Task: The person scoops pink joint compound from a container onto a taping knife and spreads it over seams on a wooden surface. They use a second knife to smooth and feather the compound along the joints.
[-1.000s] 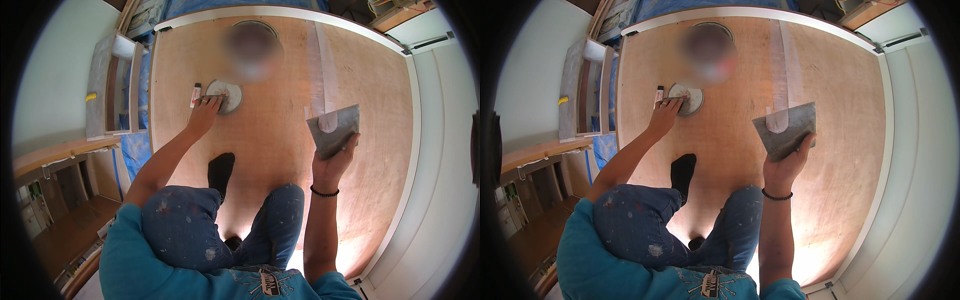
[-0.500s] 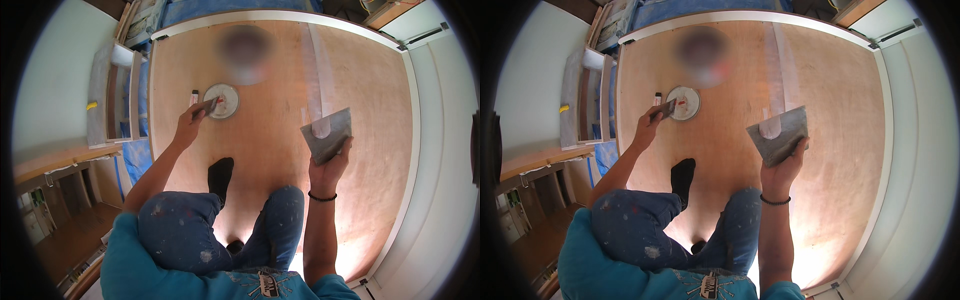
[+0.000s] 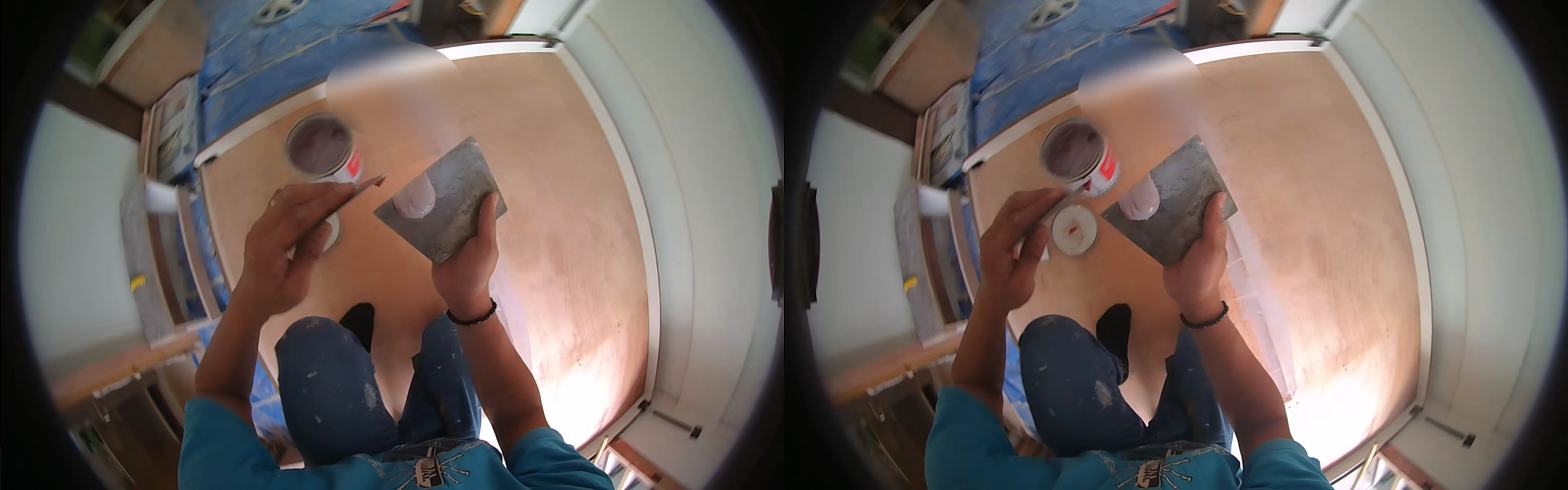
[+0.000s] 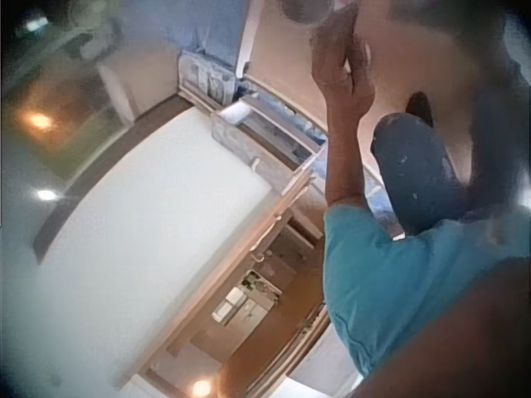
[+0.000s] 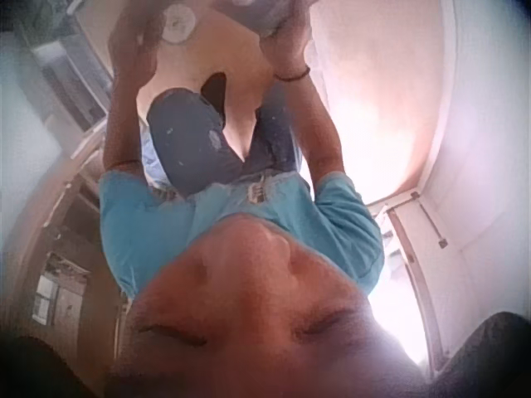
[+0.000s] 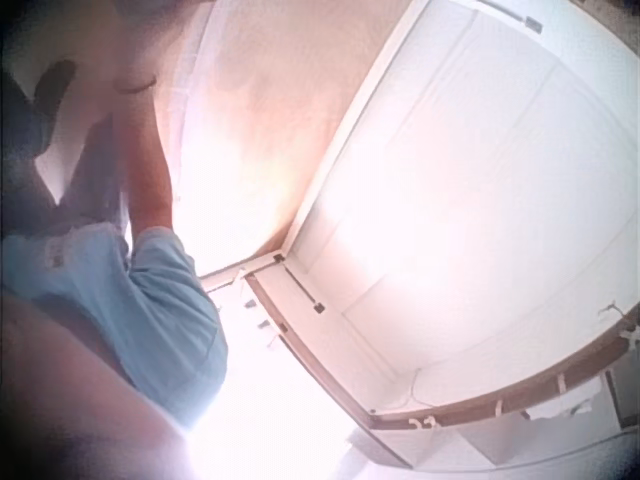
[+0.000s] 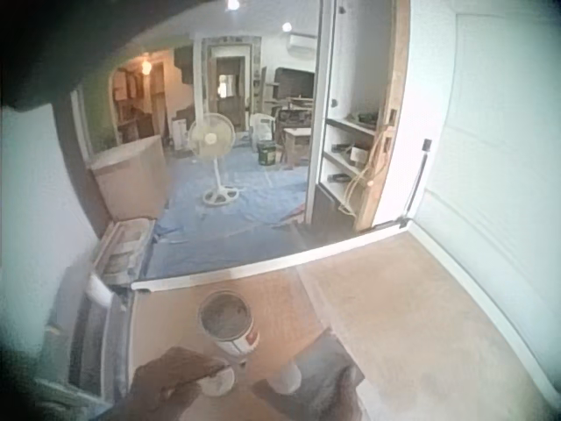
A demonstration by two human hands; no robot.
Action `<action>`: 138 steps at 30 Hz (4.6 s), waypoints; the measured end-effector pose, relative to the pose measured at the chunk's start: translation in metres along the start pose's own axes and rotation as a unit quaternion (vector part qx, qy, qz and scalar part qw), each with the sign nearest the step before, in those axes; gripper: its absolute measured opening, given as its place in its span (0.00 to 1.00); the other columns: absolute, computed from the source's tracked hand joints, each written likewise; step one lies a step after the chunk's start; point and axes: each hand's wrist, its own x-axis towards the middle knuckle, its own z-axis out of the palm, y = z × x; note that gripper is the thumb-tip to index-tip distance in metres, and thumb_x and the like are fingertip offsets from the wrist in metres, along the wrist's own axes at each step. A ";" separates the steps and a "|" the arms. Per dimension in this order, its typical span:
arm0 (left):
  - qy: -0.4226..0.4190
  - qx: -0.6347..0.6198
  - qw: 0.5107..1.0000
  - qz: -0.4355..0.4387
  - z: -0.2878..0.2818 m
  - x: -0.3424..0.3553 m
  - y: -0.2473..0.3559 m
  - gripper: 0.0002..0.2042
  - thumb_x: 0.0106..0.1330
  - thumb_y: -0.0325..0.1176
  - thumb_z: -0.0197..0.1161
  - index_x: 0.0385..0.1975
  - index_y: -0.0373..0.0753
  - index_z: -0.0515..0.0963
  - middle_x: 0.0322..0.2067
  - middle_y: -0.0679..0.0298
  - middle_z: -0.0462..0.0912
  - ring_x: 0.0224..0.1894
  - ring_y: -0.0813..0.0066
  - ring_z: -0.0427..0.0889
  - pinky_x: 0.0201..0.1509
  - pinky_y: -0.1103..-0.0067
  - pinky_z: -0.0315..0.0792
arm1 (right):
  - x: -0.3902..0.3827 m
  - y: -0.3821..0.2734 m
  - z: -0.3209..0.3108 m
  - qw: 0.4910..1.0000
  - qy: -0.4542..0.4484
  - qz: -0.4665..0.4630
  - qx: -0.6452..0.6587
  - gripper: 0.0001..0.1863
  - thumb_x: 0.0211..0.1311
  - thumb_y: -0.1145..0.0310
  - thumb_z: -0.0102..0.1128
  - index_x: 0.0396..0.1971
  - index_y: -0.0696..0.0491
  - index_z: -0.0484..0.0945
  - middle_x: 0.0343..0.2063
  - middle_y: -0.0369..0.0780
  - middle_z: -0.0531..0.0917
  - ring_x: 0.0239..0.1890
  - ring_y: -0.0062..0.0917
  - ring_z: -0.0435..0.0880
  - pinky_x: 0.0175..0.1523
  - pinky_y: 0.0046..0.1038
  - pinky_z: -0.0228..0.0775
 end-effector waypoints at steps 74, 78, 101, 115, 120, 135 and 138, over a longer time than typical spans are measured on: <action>-0.481 -0.474 0.403 0.618 0.328 -0.020 0.440 0.19 0.65 0.26 0.64 0.57 0.43 0.83 0.61 0.64 0.80 0.67 0.57 0.76 0.70 0.60 0.73 | -0.463 -0.151 -0.113 0.629 0.325 -0.657 0.260 0.28 0.81 0.46 0.44 0.61 0.56 0.71 0.52 0.47 0.83 0.54 0.35 0.86 0.59 0.39 0.82; -0.436 -0.378 0.441 0.688 0.359 -0.015 0.440 0.21 0.63 0.22 0.64 0.57 0.45 0.83 0.59 0.67 0.82 0.66 0.60 0.76 0.65 0.63 0.75 | -0.477 -0.136 -0.115 0.607 0.357 -0.657 0.271 0.26 0.82 0.48 0.43 0.62 0.56 0.70 0.52 0.45 0.83 0.54 0.35 0.86 0.59 0.39 0.83; -0.479 -0.620 0.412 0.465 0.313 -0.067 0.437 0.18 0.80 0.39 0.53 0.61 0.36 0.77 0.53 0.51 0.76 0.60 0.49 0.80 0.63 0.58 0.77 | -0.489 -0.102 -0.093 0.614 0.416 -0.629 0.233 0.32 0.80 0.42 0.44 0.58 0.59 0.74 0.48 0.44 0.85 0.51 0.29 0.87 0.56 0.34 0.83; -0.487 -0.375 0.571 0.545 0.322 -0.074 0.435 0.20 0.74 0.19 0.52 0.64 0.34 0.76 0.59 0.49 0.79 0.58 0.52 0.80 0.61 0.68 0.75 | -0.516 -0.093 -0.114 0.459 0.499 -0.727 0.113 0.30 0.82 0.46 0.40 0.66 0.57 0.67 0.59 0.44 0.79 0.60 0.32 0.82 0.64 0.38 0.77; -0.434 -0.350 0.586 0.587 0.289 -0.119 0.451 0.24 0.66 0.17 0.58 0.64 0.29 0.74 0.54 0.50 0.80 0.54 0.53 0.80 0.57 0.66 0.74 | -0.480 -0.092 -0.121 0.372 0.535 -0.758 -0.018 0.32 0.82 0.45 0.35 0.69 0.55 0.65 0.66 0.43 0.73 0.70 0.28 0.70 0.74 0.37 0.62; -0.464 -0.390 0.537 0.587 0.285 -0.139 0.468 0.24 0.61 0.18 0.61 0.61 0.33 0.78 0.54 0.55 0.83 0.51 0.59 0.82 0.57 0.72 0.68 | -0.480 -0.101 -0.118 0.358 0.551 -0.740 -0.145 0.32 0.83 0.50 0.34 0.75 0.53 0.51 0.68 0.49 0.69 0.70 0.36 0.71 0.73 0.40 0.64; -0.432 -0.387 0.541 0.609 0.278 -0.127 0.472 0.25 0.61 0.17 0.61 0.62 0.33 0.77 0.54 0.55 0.82 0.49 0.60 0.82 0.56 0.70 0.68 | -0.480 -0.097 -0.120 0.371 0.536 -0.751 -0.107 0.33 0.83 0.48 0.33 0.75 0.55 0.51 0.68 0.48 0.69 0.69 0.35 0.72 0.72 0.38 0.64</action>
